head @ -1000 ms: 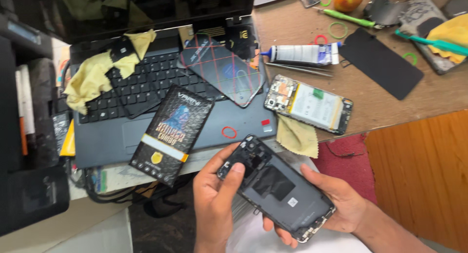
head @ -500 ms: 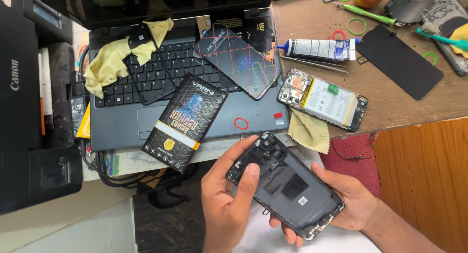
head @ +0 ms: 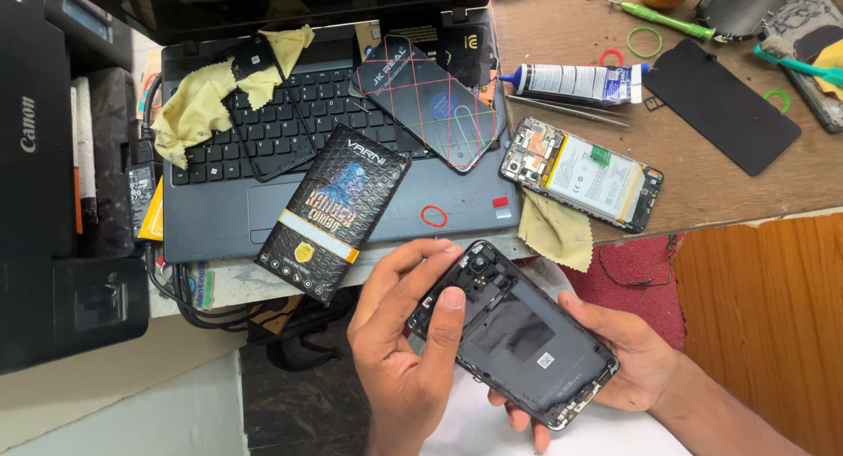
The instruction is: The person assembles a smartphone by aligning the internal chassis with the back cover, pressing the edges to secure the fit, and inspecting the assembled unit. The person handles the phone chassis, back cover, and a screen protector package.
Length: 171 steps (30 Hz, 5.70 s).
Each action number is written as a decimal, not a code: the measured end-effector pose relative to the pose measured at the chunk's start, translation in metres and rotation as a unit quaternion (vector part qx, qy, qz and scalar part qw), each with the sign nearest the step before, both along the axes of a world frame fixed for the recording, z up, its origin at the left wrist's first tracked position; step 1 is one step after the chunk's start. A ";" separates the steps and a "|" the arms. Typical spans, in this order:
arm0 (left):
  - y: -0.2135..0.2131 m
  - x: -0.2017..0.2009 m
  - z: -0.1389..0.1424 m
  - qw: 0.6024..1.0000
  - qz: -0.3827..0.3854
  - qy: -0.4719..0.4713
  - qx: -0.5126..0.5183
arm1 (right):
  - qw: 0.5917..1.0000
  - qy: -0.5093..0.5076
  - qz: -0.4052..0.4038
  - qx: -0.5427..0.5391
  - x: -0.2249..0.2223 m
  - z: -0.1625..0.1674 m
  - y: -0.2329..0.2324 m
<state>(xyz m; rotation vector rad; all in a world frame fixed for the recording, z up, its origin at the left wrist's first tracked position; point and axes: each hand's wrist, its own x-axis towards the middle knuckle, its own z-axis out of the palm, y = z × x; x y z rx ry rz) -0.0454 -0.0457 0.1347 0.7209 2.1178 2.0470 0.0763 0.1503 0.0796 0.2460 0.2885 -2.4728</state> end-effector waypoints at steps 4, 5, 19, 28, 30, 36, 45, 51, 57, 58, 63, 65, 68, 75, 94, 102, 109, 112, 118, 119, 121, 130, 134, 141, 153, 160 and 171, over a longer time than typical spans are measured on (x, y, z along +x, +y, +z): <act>0.001 0.000 0.000 0.999 0.010 0.029 -0.023 | 1.000 -0.002 -0.006 -0.005 0.000 0.000 0.001; 0.001 0.001 0.001 1.000 0.005 0.019 -0.016 | 1.000 -0.007 -0.008 -0.007 0.000 0.000 0.001; -0.003 -0.002 0.004 0.999 -0.004 0.010 -0.033 | 0.995 -0.034 -0.071 0.053 -0.008 0.011 -0.004; -0.021 -0.009 0.008 0.991 -0.100 -0.089 -0.030 | 0.995 -0.032 -0.072 0.062 -0.012 0.012 -0.004; -0.021 -0.009 0.003 0.980 -0.119 -0.154 0.029 | 0.994 -0.032 -0.075 0.071 -0.013 0.012 -0.004; -0.028 -0.008 -0.011 0.933 -0.160 -0.298 0.124 | 0.994 -0.035 -0.073 0.078 -0.015 0.007 -0.004; -0.041 -0.007 -0.026 0.912 -0.171 -0.320 0.191 | 0.994 -0.047 -0.070 0.075 -0.014 0.001 -0.006; -0.042 -0.005 -0.032 0.913 -0.164 -0.326 0.183 | 0.994 -0.038 -0.071 0.079 -0.014 0.001 -0.007; -0.040 -0.005 -0.032 0.918 -0.148 -0.325 0.175 | 0.994 -0.038 -0.071 0.080 -0.013 0.002 -0.008; -0.040 -0.005 -0.032 0.918 -0.147 -0.325 0.172 | 0.993 -0.039 -0.072 0.083 -0.013 0.002 -0.008; -0.039 -0.006 -0.031 0.920 -0.145 -0.325 0.162 | 0.993 -0.038 -0.067 0.087 -0.011 0.001 -0.009; -0.039 -0.006 -0.030 0.918 -0.141 -0.336 0.157 | 0.994 -0.036 -0.066 0.084 -0.011 0.001 -0.009; -0.039 -0.006 -0.030 0.918 -0.125 -0.350 0.136 | 0.994 -0.037 -0.064 0.076 -0.012 0.002 -0.011; -0.049 -0.008 -0.031 0.938 -0.068 -0.325 0.096 | 0.989 -0.057 -0.073 0.115 -0.016 0.001 -0.013; -0.061 -0.010 -0.030 0.935 -0.001 -0.330 0.131 | 0.995 0.001 -0.048 0.082 -0.015 0.006 -0.009; -0.065 -0.008 -0.037 0.925 -0.020 -0.355 0.136 | 0.994 -0.015 -0.043 0.096 -0.010 0.003 -0.009; -0.063 -0.007 -0.053 0.926 -0.022 -0.357 0.120 | 0.990 -0.001 -0.027 0.140 -0.006 0.003 -0.015; -0.053 -0.003 -0.057 0.940 -0.004 -0.333 0.077 | 0.988 0.040 -0.029 0.148 -0.006 0.004 -0.020; -0.040 0.007 -0.062 0.966 0.011 -0.250 0.057 | 0.994 0.022 -0.023 0.107 -0.005 -0.004 -0.018; -0.040 0.008 -0.062 0.965 0.011 -0.255 0.067 | 0.996 0.022 -0.024 0.082 -0.004 -0.008 -0.017; -0.036 0.011 -0.063 0.967 0.010 -0.240 0.088 | 0.999 0.023 -0.022 0.031 0.000 -0.019 -0.012; 0.005 0.020 -0.055 0.980 0.148 -0.126 0.050 | 0.983 -0.121 -0.061 0.127 0.009 -0.119 0.041; 0.028 0.025 -0.051 0.978 0.193 -0.066 0.035 | 0.972 -0.134 -0.062 0.183 0.000 -0.135 0.070; 0.071 0.044 -0.059 0.946 0.261 -0.150 0.118 | 0.992 0.015 0.048 0.118 -0.011 -0.087 0.102; 0.038 0.056 -0.147 0.824 0.267 -0.404 0.294 | 0.837 0.101 0.144 0.518 -0.077 0.021 0.049; -0.037 -0.037 -0.195 0.880 0.355 -0.314 0.017 | 0.364 0.310 -0.109 0.871 -0.170 0.036 0.028; -0.064 -0.160 -0.168 0.867 0.376 -0.281 -0.166 | 0.252 0.221 -0.030 0.942 -0.212 0.030 0.012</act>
